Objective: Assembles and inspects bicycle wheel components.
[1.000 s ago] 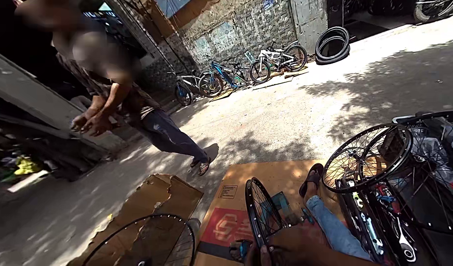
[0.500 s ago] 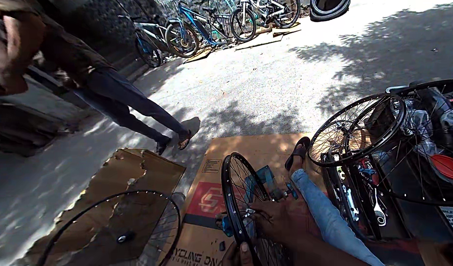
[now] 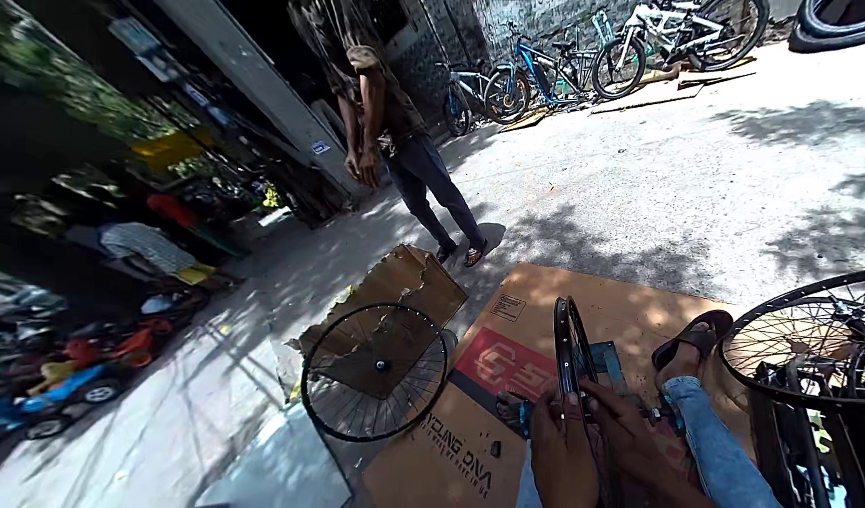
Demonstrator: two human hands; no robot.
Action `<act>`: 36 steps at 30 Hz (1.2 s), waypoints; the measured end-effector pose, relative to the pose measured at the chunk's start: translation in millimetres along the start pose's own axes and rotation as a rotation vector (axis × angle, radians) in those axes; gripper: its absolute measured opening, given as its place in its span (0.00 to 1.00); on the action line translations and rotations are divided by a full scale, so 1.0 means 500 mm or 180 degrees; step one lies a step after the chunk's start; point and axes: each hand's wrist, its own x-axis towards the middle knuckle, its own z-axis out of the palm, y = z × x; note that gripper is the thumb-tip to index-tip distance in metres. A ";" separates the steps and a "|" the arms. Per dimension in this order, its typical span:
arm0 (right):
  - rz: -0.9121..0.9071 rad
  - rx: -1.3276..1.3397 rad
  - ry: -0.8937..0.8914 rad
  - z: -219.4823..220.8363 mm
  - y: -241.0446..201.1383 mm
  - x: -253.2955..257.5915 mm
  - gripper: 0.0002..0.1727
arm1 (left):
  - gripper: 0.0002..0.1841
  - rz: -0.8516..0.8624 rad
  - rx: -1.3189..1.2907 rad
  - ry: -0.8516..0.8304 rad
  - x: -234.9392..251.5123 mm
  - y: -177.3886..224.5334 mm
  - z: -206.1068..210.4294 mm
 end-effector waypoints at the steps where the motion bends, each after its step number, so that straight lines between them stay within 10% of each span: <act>1: 0.0097 0.0117 -0.0007 -0.001 -0.006 0.006 0.22 | 0.29 0.0011 -0.0086 -0.0002 0.000 0.003 0.000; 7: 0.0102 0.0310 0.0320 0.004 -0.018 -0.017 0.27 | 0.23 -0.0001 -0.1164 -0.0158 -0.007 0.008 0.016; 13: -0.0493 -0.0791 0.1390 0.050 -0.010 -0.001 0.08 | 0.18 0.0270 -0.0835 0.0263 -0.014 -0.005 0.027; 17: -0.0942 -0.1468 0.1512 0.063 0.010 0.017 0.14 | 0.18 0.0409 -0.0699 0.0349 -0.005 -0.004 0.020; 25: 0.0308 0.0837 -0.0194 -0.053 -0.019 0.013 0.09 | 0.35 0.0627 -0.0930 0.0330 -0.009 0.003 0.027; 29: 0.0836 0.1080 -0.0627 -0.081 -0.030 0.055 0.33 | 0.34 0.0723 -0.1049 0.0223 -0.014 0.009 0.026; 33: 0.0680 0.0272 0.0152 -0.016 -0.050 0.042 0.36 | 0.35 0.0706 -0.1060 0.0135 -0.005 0.004 0.017; 36: -0.0105 -0.0800 0.0836 0.049 -0.054 0.008 0.19 | 0.36 0.0783 -0.1010 0.0228 -0.003 0.002 0.015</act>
